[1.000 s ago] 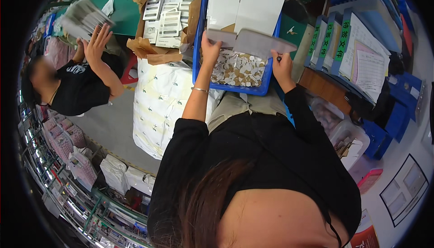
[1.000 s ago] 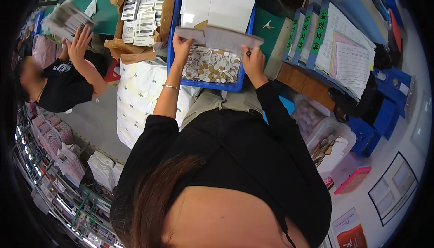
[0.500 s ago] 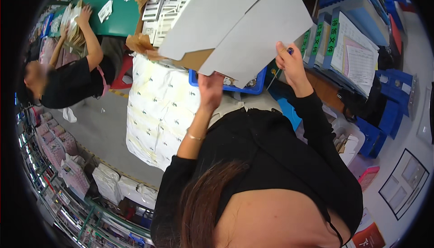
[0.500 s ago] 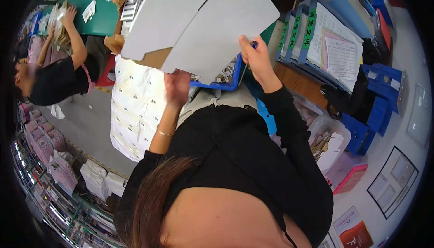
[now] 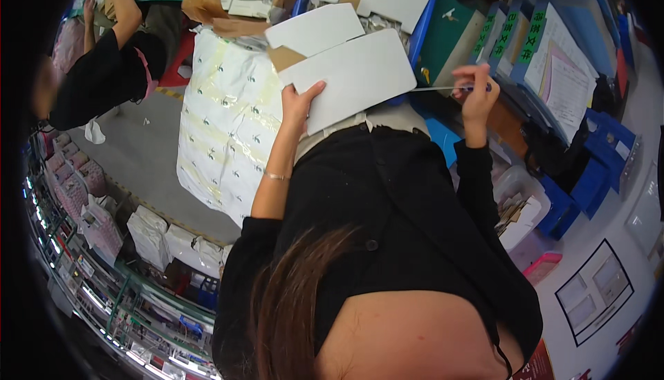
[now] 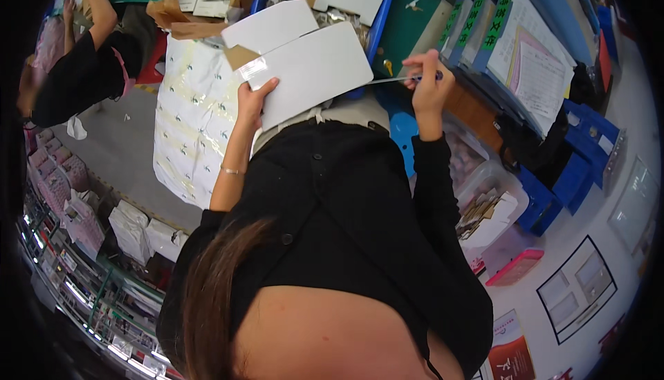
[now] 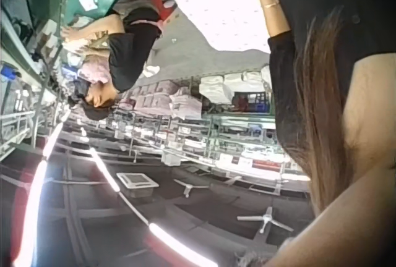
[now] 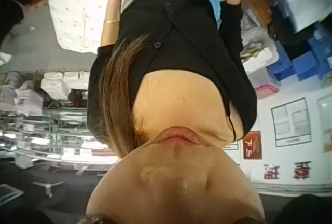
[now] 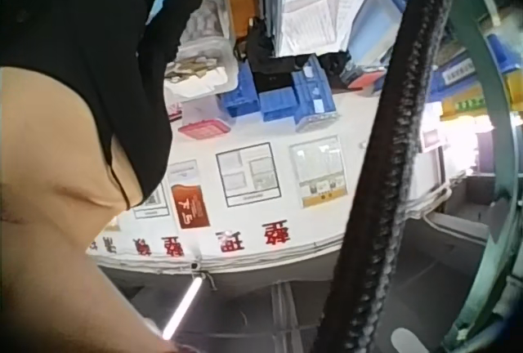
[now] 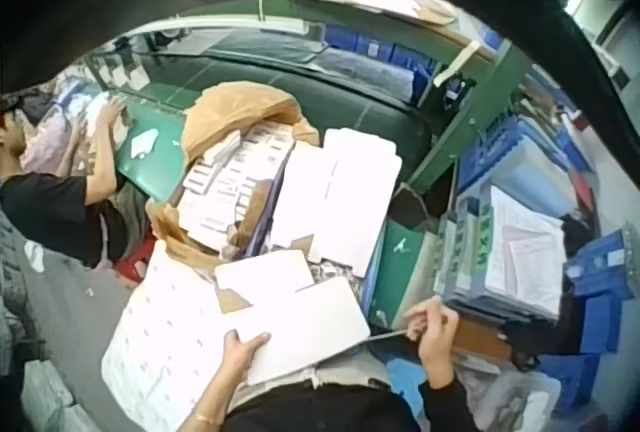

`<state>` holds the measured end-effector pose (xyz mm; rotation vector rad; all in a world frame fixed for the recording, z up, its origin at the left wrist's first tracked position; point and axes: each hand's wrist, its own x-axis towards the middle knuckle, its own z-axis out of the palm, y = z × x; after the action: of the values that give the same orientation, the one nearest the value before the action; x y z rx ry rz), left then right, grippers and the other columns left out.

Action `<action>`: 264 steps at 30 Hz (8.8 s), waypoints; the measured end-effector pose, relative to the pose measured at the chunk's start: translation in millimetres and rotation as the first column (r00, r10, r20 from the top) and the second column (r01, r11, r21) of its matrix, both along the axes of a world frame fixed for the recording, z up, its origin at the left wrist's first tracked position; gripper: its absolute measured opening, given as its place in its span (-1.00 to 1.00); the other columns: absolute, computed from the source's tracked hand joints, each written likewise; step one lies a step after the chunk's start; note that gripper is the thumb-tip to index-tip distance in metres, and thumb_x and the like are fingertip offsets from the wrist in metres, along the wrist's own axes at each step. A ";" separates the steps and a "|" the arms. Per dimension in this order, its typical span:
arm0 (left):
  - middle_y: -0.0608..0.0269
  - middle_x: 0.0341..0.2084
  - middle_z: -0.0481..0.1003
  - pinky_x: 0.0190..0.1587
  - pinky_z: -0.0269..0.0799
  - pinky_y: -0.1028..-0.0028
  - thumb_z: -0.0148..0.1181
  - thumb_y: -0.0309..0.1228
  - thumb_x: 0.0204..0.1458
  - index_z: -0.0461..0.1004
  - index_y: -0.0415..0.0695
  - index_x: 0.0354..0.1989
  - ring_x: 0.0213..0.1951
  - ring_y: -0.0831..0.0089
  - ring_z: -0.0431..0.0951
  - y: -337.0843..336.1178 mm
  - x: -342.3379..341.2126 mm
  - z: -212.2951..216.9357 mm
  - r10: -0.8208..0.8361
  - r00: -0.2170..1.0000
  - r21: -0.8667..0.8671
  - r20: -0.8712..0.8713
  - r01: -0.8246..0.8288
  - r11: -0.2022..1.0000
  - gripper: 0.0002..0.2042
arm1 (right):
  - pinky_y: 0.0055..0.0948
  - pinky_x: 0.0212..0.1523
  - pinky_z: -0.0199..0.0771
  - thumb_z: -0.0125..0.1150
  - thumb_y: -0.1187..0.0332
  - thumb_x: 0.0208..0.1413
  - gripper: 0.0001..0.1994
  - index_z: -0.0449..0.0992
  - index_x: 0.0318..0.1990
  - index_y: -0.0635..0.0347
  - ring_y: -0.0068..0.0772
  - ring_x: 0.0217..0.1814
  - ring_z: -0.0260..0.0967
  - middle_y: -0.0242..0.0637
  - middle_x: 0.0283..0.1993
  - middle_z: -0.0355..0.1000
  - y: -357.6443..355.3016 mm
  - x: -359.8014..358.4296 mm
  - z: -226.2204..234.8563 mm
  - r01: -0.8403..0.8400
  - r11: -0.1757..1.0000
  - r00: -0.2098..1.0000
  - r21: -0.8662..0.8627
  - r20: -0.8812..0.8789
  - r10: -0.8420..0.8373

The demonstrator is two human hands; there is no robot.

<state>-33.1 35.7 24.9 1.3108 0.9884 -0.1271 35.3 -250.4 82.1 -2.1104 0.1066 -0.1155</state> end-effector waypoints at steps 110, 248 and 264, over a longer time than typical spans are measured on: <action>0.07 -0.67 0.44 -0.65 0.37 0.61 0.30 -0.44 -0.23 0.36 -0.43 -0.51 -0.69 0.47 0.42 -13.5 0.0 -22.1 -0.389 0.919 0.331 -0.072 0.390 0.860 -0.72 | -0.58 -0.64 0.13 0.07 0.61 -0.14 -0.86 0.38 -0.68 0.31 -0.46 -0.72 0.08 -0.33 -0.69 0.31 28.7 -11.8 -32.7 -0.247 0.968 0.939 0.038 0.257 0.229; 0.11 -0.11 0.40 0.10 0.02 0.44 -0.63 0.09 0.12 0.40 -0.28 -0.14 0.00 0.35 0.29 -1.6 170.1 -16.4 -0.243 0.773 0.032 0.586 0.277 0.960 -0.28 | -0.53 -0.08 0.31 0.29 0.49 -0.19 -0.61 0.43 -0.11 0.16 -0.39 -0.12 0.36 -0.35 0.06 0.30 26.6 96.8 -71.4 -0.225 0.937 0.970 0.267 -0.025 0.240; 0.25 -0.31 0.49 -0.27 0.29 0.66 0.16 -0.49 -0.07 0.49 -0.20 -0.24 -0.37 0.55 0.41 28.2 216.4 -0.6 -0.356 0.780 0.094 0.515 0.361 0.928 -0.81 | -0.68 -0.32 0.30 0.25 0.51 -0.13 -0.68 0.46 -0.13 0.18 -0.53 -0.35 0.35 -0.42 -0.10 0.42 45.4 86.5 -77.3 0.006 0.976 0.993 0.217 0.115 -0.031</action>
<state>183.3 63.9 24.3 1.4111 0.2601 -0.0569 121.8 -204.9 4.8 -1.8809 0.0649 -0.2294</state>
